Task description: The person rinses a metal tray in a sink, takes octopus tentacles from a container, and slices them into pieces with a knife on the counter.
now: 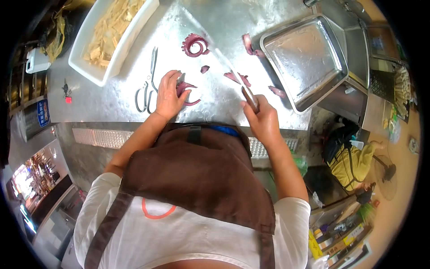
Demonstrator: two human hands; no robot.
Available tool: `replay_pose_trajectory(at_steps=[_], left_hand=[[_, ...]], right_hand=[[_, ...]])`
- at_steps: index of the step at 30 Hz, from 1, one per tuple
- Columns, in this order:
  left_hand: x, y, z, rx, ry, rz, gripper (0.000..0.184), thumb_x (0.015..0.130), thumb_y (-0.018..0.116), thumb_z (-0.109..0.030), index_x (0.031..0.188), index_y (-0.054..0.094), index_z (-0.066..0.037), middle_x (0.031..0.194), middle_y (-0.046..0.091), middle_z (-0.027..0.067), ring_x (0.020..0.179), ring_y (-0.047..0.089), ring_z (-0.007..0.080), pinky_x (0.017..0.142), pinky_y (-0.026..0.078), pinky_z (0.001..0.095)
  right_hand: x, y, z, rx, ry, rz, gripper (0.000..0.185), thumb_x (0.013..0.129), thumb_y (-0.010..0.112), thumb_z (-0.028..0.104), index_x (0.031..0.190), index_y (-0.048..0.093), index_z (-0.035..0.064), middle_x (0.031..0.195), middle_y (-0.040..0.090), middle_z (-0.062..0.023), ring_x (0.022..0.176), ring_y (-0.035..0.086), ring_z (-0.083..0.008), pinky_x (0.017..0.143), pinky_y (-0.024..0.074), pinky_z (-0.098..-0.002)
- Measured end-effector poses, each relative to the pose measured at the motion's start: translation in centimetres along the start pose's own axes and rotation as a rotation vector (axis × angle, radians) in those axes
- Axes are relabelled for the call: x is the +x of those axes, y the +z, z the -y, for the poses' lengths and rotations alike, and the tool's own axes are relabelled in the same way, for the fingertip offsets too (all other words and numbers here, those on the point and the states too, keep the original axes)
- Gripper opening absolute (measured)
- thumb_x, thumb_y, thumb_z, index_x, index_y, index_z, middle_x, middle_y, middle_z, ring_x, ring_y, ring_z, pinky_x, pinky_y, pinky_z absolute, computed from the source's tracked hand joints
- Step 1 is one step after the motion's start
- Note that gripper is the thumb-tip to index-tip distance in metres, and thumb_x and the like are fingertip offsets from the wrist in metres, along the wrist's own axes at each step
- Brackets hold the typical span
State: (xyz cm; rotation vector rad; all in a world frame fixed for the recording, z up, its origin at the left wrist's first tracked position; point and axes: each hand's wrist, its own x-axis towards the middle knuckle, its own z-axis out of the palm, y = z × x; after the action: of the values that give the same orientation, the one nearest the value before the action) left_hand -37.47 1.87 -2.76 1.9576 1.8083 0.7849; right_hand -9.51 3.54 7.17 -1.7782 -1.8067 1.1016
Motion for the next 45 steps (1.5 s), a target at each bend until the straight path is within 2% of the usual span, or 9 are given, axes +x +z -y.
replay_pose_trajectory(at_steps=[2, 5, 7, 11, 12, 15, 17, 20, 45], left_hand=[[0.4, -0.1, -0.5, -0.026, -0.018, -0.037, 0.058, 0.073, 0.074, -0.01, 0.123, 0.046, 0.0, 0.124, 0.045, 0.0205, 0.114, 0.045, 0.0388, 0.097, 0.04, 0.0427], [2.7, 0.5, -0.5, -0.056, -0.009, -0.119, 0.056, 0.075, 0.072, -0.01, 0.123, 0.046, 0.002, 0.122, 0.046, 0.0216, 0.115, 0.045, 0.0385, 0.098, 0.039, 0.0427], [5.6, 1.2, -0.5, -0.055, -0.041, -0.252, 0.049, 0.077, 0.07, -0.009, 0.121, 0.05, -0.001, 0.12, 0.049, 0.0209, 0.113, 0.046, 0.0377, 0.097, 0.039, 0.0429], [10.7, 1.9, 0.3, -0.022, 0.029, -0.255, 0.041, 0.077, 0.068, -0.008, 0.116, 0.056, -0.006, 0.119, 0.053, 0.016, 0.112, 0.048, 0.0348, 0.095, 0.04, 0.0417], [11.5, 2.1, 0.6, 0.032, 0.107, -0.211, 0.038, 0.076, 0.067, -0.007, 0.112, 0.058, -0.007, 0.118, 0.054, 0.0128, 0.111, 0.049, 0.033, 0.093, 0.04, 0.041], [13.2, 3.3, 1.4, 0.075, 0.233, -0.183, 0.029, 0.072, 0.068, -0.007, 0.101, 0.064, -0.009, 0.11, 0.059, 0.0059, 0.106, 0.052, 0.0284, 0.089, 0.042, 0.0395], [13.8, 4.0, 1.7, 0.108, 0.27, -0.192, 0.017, 0.071, 0.069, -0.006, 0.088, 0.066, -0.007, 0.096, 0.061, 0.0034, 0.098, 0.055, 0.0252, 0.083, 0.044, 0.0378], [13.9, 4.7, 2.0, 0.064, 0.29, -0.228, 0.011, 0.071, 0.069, -0.006, 0.081, 0.065, -0.007, 0.089, 0.061, 0.0036, 0.091, 0.056, 0.0251, 0.078, 0.047, 0.0358], [13.3, 5.4, 2.5, -0.004, 0.276, -0.273, 0.012, 0.073, 0.07, -0.006, 0.082, 0.064, -0.005, 0.088, 0.06, 0.0065, 0.088, 0.055, 0.0265, 0.076, 0.048, 0.0348]], right_hand=[[1.9, -0.1, 0.3, -0.056, -0.11, -0.105, 0.029, 0.086, 0.066, 0.025, 0.09, 0.059, -0.0028, 0.059, 0.053, -0.0129, 0.051, 0.051, -0.021, 0.05, 0.0413, -0.0332], [5.6, 0.3, -0.2, -0.195, -0.208, -0.211, 0.032, 0.085, 0.066, 0.026, 0.096, 0.059, -0.0025, 0.067, 0.06, -0.0194, 0.061, 0.061, -0.0348, 0.056, 0.0465, -0.0406], [8.2, 1.0, 0.3, -0.174, -0.349, -0.313, 0.032, 0.084, 0.066, 0.027, 0.097, 0.058, -0.0013, 0.07, 0.062, -0.0207, 0.067, 0.062, -0.0382, 0.058, 0.0475, -0.043], [9.5, 1.5, 2.2, -0.074, -0.153, -0.147, 0.03, 0.086, 0.065, 0.027, 0.095, 0.058, -0.0013, 0.074, 0.063, -0.0221, 0.068, 0.064, -0.0384, 0.06, 0.0485, -0.0428], [9.3, 2.1, 2.1, -0.061, -0.256, -0.169, 0.03, 0.087, 0.064, 0.027, 0.094, 0.058, -0.0015, 0.072, 0.063, -0.0217, 0.067, 0.064, -0.0363, 0.06, 0.0485, -0.0414], [7.7, 2.6, 2.5, 0.045, -0.125, -0.08, 0.029, 0.088, 0.063, 0.026, 0.092, 0.057, -0.0014, 0.068, 0.062, -0.0199, 0.063, 0.064, -0.0312, 0.058, 0.0472, -0.04], [7.4, 3.4, 2.3, 0.022, -0.135, -0.074, 0.029, 0.088, 0.063, 0.026, 0.091, 0.055, -0.0014, 0.066, 0.06, -0.0198, 0.061, 0.062, -0.0343, 0.056, 0.0465, -0.0405], [7.4, 4.2, 2.2, 0.016, -0.102, -0.053, 0.029, 0.088, 0.063, 0.026, 0.09, 0.054, -0.0016, 0.067, 0.06, -0.0213, 0.063, 0.061, -0.0375, 0.057, 0.0464, -0.0423], [8.7, 4.8, 3.3, -0.05, -0.161, 0.032, 0.03, 0.088, 0.063, 0.025, 0.088, 0.051, -0.0027, 0.068, 0.06, -0.0245, 0.065, 0.06, -0.0438, 0.056, 0.0463, -0.0465]])
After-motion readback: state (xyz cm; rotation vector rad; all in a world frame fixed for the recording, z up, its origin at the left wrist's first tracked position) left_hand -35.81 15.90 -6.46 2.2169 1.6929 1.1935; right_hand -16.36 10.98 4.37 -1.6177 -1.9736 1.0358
